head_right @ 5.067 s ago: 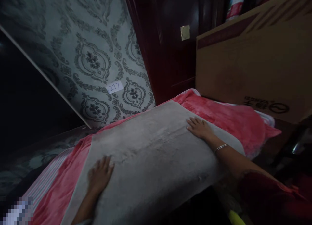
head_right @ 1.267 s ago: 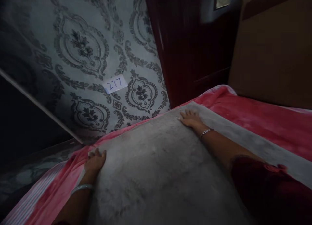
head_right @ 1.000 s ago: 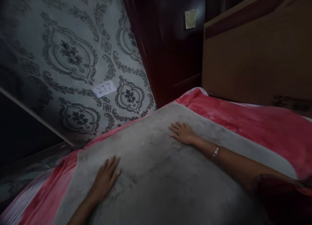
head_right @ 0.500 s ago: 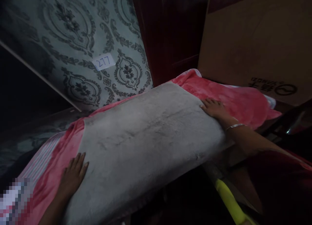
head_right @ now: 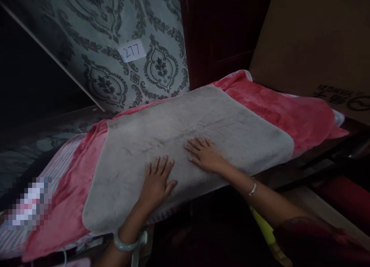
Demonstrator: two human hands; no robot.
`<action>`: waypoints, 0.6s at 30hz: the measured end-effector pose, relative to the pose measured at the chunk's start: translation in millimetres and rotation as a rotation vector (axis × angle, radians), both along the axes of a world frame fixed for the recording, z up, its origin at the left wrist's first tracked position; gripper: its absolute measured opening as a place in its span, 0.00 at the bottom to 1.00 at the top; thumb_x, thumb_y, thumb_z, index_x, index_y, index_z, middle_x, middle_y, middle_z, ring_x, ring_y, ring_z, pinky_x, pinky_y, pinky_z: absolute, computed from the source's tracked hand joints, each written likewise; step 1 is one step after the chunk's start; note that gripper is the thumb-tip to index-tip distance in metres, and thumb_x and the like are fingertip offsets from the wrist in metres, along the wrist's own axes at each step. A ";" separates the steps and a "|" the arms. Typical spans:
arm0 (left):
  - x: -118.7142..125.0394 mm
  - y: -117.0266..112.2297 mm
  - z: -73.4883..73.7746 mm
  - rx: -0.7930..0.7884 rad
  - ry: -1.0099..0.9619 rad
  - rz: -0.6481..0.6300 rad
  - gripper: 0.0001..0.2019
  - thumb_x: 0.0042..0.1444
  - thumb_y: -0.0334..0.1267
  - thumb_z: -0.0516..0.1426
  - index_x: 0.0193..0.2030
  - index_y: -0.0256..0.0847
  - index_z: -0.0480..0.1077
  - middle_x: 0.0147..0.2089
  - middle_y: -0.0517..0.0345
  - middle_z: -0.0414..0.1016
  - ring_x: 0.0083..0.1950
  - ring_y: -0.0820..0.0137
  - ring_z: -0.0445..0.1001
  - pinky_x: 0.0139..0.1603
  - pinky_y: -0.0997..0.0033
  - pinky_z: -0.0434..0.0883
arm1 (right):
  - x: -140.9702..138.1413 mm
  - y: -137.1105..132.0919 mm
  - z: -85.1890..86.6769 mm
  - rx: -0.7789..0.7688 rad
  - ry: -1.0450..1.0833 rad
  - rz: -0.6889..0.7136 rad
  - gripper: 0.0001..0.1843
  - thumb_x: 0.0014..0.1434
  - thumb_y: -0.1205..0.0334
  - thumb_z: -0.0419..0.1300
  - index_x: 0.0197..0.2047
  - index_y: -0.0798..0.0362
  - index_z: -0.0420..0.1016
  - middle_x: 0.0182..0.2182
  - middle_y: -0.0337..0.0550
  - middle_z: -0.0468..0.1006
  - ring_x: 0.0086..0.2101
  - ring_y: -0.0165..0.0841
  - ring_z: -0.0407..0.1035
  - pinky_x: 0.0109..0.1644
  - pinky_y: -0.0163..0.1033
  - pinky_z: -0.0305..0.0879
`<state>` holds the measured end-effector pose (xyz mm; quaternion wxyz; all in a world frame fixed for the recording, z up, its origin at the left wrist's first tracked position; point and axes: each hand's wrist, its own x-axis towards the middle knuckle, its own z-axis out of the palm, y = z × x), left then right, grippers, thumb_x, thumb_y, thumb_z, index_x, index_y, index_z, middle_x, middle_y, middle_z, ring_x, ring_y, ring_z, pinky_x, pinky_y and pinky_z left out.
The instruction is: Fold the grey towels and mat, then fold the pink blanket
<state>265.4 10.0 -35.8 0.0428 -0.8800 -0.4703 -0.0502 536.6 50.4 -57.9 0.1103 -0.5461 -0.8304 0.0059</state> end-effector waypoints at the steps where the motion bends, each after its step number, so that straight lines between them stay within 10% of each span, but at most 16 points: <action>1: -1.9 -5.3 -3.2 0.032 -0.007 0.024 0.31 0.64 0.50 0.53 0.73 0.48 0.55 0.76 0.51 0.51 0.75 0.47 0.47 0.70 0.35 0.51 | 5.0 -3.9 -1.4 0.005 -0.002 -0.027 0.32 0.68 0.42 0.43 0.72 0.38 0.55 0.71 0.39 0.52 0.69 0.47 0.45 0.69 0.62 0.47; 12: -151.2 -55.9 -18.9 0.224 -0.010 0.459 0.34 0.63 0.54 0.47 0.69 0.33 0.61 0.72 0.38 0.58 0.74 0.45 0.51 0.70 0.40 0.50 | 174.4 -58.3 -24.6 0.168 0.030 -0.660 0.32 0.67 0.47 0.41 0.68 0.49 0.62 0.67 0.54 0.62 0.65 0.55 0.54 0.63 0.68 0.54; 18: -163.7 -60.1 -8.5 0.243 -0.022 0.719 0.32 0.67 0.50 0.40 0.65 0.26 0.64 0.69 0.31 0.62 0.71 0.43 0.56 0.67 0.29 0.50 | 179.4 -67.7 -25.1 0.312 0.119 -0.721 0.29 0.67 0.43 0.39 0.64 0.40 0.66 0.63 0.53 0.67 0.63 0.63 0.56 0.58 0.81 0.49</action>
